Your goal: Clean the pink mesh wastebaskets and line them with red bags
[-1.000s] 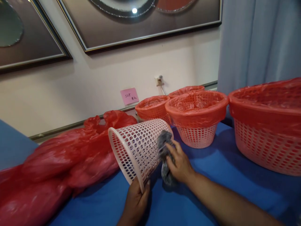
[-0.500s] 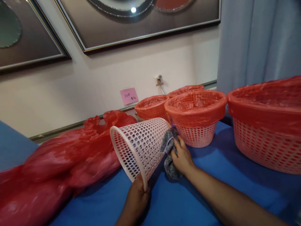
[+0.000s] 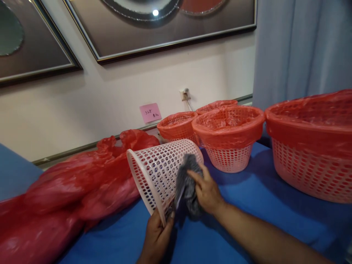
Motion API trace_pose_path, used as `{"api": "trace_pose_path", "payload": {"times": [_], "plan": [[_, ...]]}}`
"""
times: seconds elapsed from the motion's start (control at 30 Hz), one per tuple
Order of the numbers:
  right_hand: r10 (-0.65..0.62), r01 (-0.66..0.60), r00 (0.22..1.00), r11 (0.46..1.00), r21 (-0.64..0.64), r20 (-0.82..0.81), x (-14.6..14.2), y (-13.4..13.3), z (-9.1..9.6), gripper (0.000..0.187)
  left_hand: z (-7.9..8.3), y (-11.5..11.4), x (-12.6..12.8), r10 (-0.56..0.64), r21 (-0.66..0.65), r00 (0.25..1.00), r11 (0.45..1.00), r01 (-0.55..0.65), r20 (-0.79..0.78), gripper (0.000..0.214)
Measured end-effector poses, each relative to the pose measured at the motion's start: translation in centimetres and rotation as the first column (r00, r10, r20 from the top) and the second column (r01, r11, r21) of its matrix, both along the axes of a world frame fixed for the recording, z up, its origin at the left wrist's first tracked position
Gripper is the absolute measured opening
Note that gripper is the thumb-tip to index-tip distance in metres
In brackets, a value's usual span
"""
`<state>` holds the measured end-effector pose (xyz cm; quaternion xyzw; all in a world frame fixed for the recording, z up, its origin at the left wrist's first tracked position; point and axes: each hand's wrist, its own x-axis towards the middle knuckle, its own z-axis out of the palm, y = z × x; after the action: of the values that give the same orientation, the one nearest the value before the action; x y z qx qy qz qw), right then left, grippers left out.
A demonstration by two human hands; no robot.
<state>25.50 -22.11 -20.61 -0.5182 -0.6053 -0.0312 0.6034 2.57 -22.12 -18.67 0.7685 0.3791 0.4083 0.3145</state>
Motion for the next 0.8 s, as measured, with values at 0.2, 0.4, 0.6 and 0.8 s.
{"api": "trace_pose_path", "payload": {"times": [0.2, 0.4, 0.6, 0.8], "plan": [[-0.122, 0.102, 0.989, 0.973, -0.208, -0.083, 1.7, 0.8, -0.1, 0.048, 0.9, 0.3, 0.7, -0.079, 0.07, 0.991, 0.994, 0.087, -0.109, 0.045], [0.21, -0.325, 0.898, 0.909, 0.261, 0.387, -1.9, -3.5, 1.5, 0.05, -0.2, 0.7, 0.2, -0.082, 0.095, 0.98, 0.99, 0.1, -0.182, 0.034], [-0.043, 0.044, 0.998, 0.998, 0.037, -0.043, 0.5, -0.3, 0.3, 0.053, -0.6, 1.4, 0.3, -0.092, 0.154, 0.945, 0.977, 0.147, -0.313, 0.047], [-0.034, 0.01, 0.95, 0.997, -0.078, -0.312, 2.4, 1.4, 0.0, 0.048, 0.0, 1.4, 0.7, -0.067, 0.15, 0.94, 0.981, 0.123, -0.334, 0.047]]}}
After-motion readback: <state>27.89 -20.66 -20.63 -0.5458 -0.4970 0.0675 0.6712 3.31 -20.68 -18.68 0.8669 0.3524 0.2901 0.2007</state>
